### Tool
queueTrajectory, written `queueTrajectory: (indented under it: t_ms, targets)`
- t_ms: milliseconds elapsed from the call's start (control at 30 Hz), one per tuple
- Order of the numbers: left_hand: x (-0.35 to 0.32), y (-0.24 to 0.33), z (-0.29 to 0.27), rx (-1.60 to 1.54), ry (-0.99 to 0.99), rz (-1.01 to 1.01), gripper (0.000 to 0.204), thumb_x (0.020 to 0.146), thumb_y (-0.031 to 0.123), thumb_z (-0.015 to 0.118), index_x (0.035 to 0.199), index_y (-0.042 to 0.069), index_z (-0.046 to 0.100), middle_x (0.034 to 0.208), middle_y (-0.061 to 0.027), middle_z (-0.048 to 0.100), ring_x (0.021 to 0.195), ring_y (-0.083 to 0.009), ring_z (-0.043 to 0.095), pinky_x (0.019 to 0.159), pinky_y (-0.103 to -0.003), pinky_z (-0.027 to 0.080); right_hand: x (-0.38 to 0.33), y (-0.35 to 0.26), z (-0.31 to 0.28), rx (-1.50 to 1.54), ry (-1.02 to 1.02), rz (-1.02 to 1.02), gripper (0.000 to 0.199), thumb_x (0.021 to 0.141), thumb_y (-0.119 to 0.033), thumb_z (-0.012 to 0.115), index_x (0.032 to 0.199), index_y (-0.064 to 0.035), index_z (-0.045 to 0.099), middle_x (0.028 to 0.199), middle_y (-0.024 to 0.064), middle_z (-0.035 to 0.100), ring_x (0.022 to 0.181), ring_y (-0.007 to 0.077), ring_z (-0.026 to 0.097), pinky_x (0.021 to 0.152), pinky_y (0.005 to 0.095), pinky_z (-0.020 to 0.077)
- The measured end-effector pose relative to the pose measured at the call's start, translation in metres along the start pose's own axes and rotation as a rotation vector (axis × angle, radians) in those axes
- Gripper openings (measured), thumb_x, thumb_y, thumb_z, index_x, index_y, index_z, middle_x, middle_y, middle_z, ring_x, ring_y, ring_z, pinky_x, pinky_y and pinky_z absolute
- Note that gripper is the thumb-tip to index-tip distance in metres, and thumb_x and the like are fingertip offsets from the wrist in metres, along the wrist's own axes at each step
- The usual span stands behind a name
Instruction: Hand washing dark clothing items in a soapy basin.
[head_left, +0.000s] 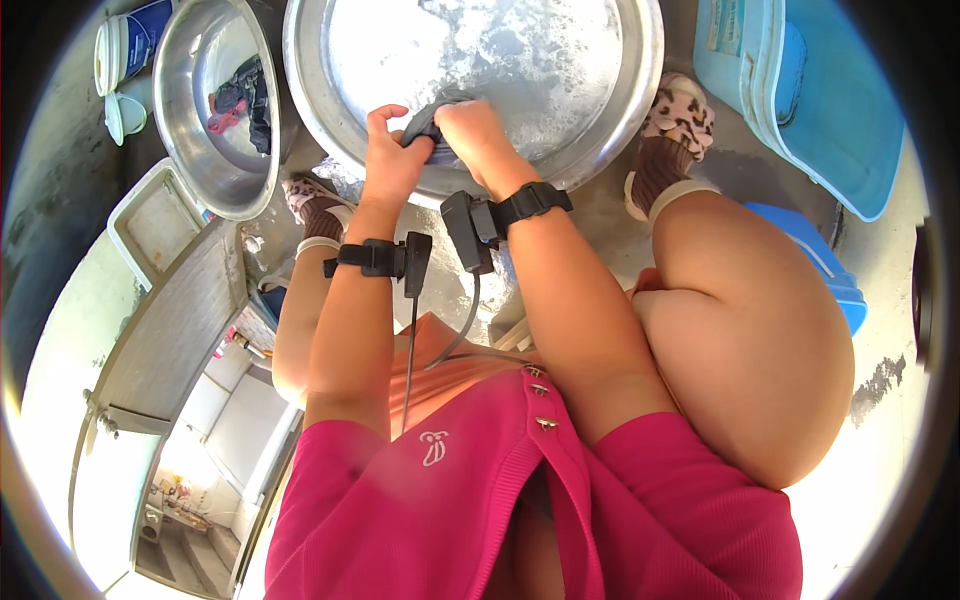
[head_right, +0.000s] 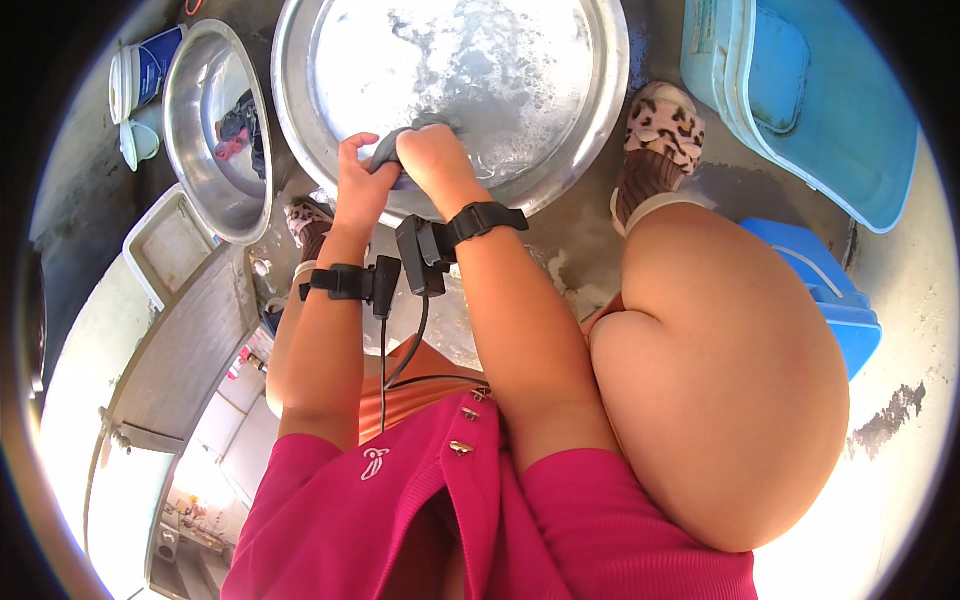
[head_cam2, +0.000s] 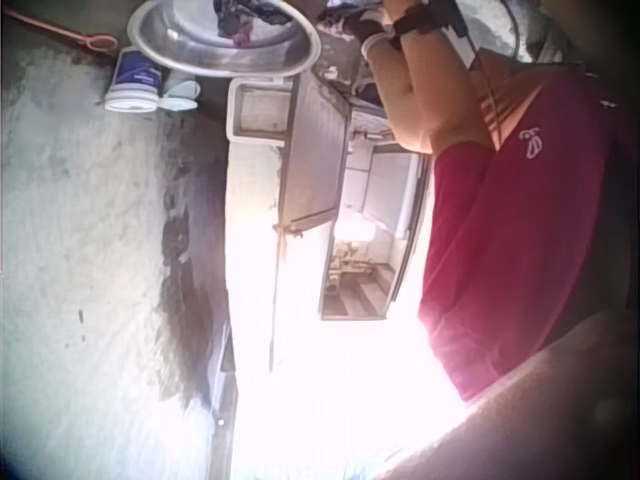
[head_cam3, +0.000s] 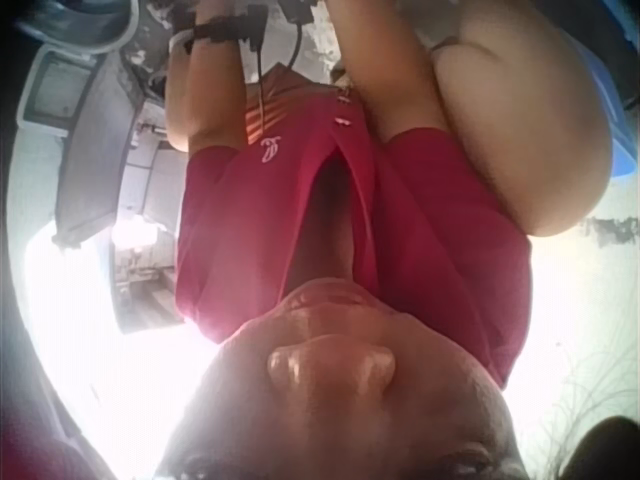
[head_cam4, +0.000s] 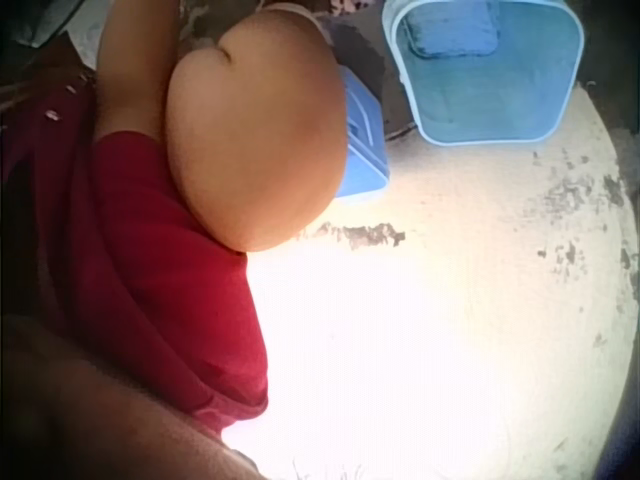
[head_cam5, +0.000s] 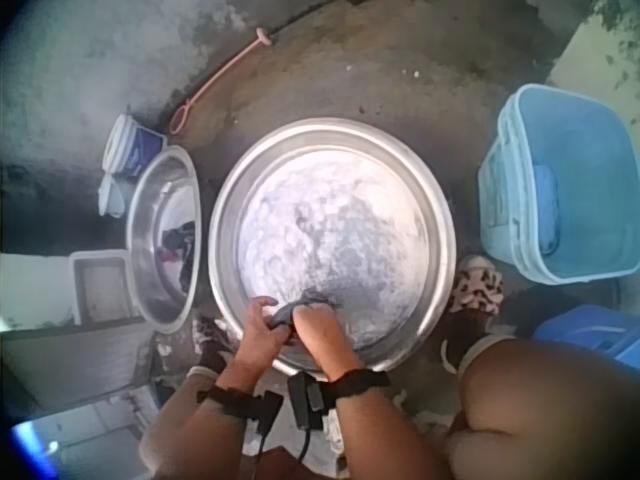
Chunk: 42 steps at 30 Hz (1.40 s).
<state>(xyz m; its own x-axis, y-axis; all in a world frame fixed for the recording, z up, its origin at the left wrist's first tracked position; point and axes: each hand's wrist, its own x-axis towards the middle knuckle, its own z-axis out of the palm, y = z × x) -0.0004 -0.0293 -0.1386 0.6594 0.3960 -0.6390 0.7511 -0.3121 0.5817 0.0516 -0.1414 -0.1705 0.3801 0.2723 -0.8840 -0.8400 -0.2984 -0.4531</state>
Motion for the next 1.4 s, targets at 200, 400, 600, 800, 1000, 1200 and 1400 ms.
queueTrajectory:
  t_ms: [200,400,600,800,1000,1200,1400]
  targets:
    - [0.020,-0.022,-0.013,-0.228,0.202,0.080,0.052,0.074,-0.003,0.048,0.125,0.004,0.041,0.087,-0.0110,0.058,0.079,-0.0157,0.055,0.071,-0.027,0.045,0.000,0.006,0.008,0.133,-0.163,-0.082,0.025,0.065,-0.022,0.058,0.076,0.0012,0.057,0.062,0.0076,0.055,0.060,0.0209,0.056,0.056,0.0347,0.0430]
    - [-0.004,-0.002,-0.001,-0.168,-0.087,-0.030,0.047,0.080,0.002,0.047,0.126,0.003,0.039,0.092,-0.0097,0.060,0.085,-0.0139,0.055,0.077,-0.026,0.043,0.006,0.015,0.008,0.274,0.148,-0.163,0.025,0.064,-0.016,0.058,0.078,0.0044,0.057,0.070,0.0138,0.060,0.070,0.0228,0.061,0.063,0.0308,0.0461]
    - [0.026,-0.030,-0.006,0.125,0.172,-0.016,0.030,0.079,0.011,0.048,0.106,0.001,0.056,0.083,-0.0092,0.062,0.075,-0.0177,0.058,0.068,-0.029,0.045,0.009,0.022,0.022,0.160,-0.028,-0.288,0.021,0.066,-0.014,0.059,0.085,-0.0055,0.056,0.081,0.0092,0.061,0.074,0.0231,0.059,0.084,0.0384,0.0319]
    - [0.001,-0.006,-0.014,-0.548,-0.092,-0.008,0.025,0.081,0.007,0.052,0.104,-0.002,0.052,0.095,-0.0085,0.060,0.085,-0.0156,0.057,0.078,-0.028,0.043,-0.008,0.004,0.001,-0.440,0.130,-0.182,0.021,0.067,-0.020,0.058,0.084,-0.0080,0.059,0.083,0.0101,0.064,0.081,0.0274,0.060,0.088,0.0412,0.0272]
    - [0.013,-0.017,-0.001,0.200,-0.038,0.076,0.031,0.073,0.010,0.061,0.102,0.001,0.053,0.083,-0.0099,0.060,0.074,-0.0164,0.056,0.067,-0.029,0.045,0.007,0.017,0.005,0.291,-0.178,-0.098,0.029,0.069,-0.019,0.058,0.088,0.0024,0.060,0.080,0.0127,0.061,0.073,0.0220,0.059,0.065,0.0311,0.0419]
    - [0.017,-0.023,-0.006,-0.286,0.069,0.000,0.027,0.071,0.007,0.062,0.095,0.001,0.053,0.078,-0.0044,0.057,0.071,-0.0138,0.053,0.065,-0.028,0.044,0.005,0.017,0.006,0.079,-0.164,-0.176,0.035,0.062,-0.024,0.064,0.084,0.0041,0.060,0.076,0.0151,0.061,0.075,0.0231,0.060,0.067,0.0317,0.0450]
    - [0.006,-0.006,0.012,-0.020,0.006,-0.127,0.021,0.074,0.006,0.060,0.092,0.001,0.050,0.085,-0.0051,0.057,0.079,-0.0121,0.053,0.069,-0.025,0.042,0.016,0.027,0.010,0.269,0.183,-0.233,0.029,0.065,-0.021,0.061,0.090,-0.0048,0.060,0.088,0.0103,0.063,0.082,0.0260,0.060,0.073,0.0358,0.0441]
